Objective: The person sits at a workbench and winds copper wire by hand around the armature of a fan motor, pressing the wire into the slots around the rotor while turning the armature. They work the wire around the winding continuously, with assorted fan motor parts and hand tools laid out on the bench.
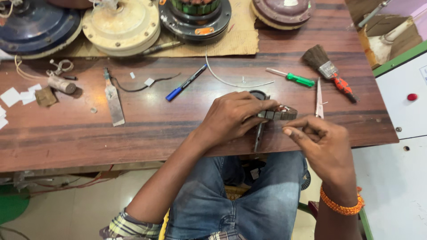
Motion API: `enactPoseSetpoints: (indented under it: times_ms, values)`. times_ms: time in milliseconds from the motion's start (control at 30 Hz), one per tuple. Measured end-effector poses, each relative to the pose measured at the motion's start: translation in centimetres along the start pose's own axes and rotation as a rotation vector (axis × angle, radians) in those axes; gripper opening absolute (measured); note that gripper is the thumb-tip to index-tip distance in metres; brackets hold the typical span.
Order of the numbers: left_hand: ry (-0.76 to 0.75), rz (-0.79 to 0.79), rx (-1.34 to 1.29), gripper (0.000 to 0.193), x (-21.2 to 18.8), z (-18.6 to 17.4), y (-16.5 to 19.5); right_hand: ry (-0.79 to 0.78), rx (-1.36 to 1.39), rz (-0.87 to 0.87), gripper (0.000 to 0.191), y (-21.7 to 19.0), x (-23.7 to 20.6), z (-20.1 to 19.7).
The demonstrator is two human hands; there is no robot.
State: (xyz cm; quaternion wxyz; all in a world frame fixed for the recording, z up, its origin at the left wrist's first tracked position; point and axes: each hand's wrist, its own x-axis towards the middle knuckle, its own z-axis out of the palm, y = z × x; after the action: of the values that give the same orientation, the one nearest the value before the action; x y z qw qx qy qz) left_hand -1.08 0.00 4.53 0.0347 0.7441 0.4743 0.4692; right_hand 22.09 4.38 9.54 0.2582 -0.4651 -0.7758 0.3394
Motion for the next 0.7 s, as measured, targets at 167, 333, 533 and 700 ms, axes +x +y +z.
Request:
enactPoseSetpoints:
  times_ms: [167, 333, 533, 700]
  values:
    - [-0.012, -0.015, -0.028, 0.046, 0.0, -0.3, 0.1, -0.025, 0.113, 0.029, 0.013, -0.1, 0.4, -0.2]
    - [-0.03, -0.03, -0.017, 0.045, 0.3, -0.5, 0.4, 0.016, -0.111, -0.063, 0.015, 0.2, 0.0, 0.6]
    - [-0.075, -0.039, -0.04, 0.043, 0.5, -0.6, 0.0, 0.163, -0.234, -0.343, 0.011, 3.0, -1.2, 4.0]
    - [-0.092, 0.032, -0.02, 0.042, 0.5, -0.6, -0.4, 0.287, -0.217, -0.467, 0.011, 5.5, -1.8, 7.0]
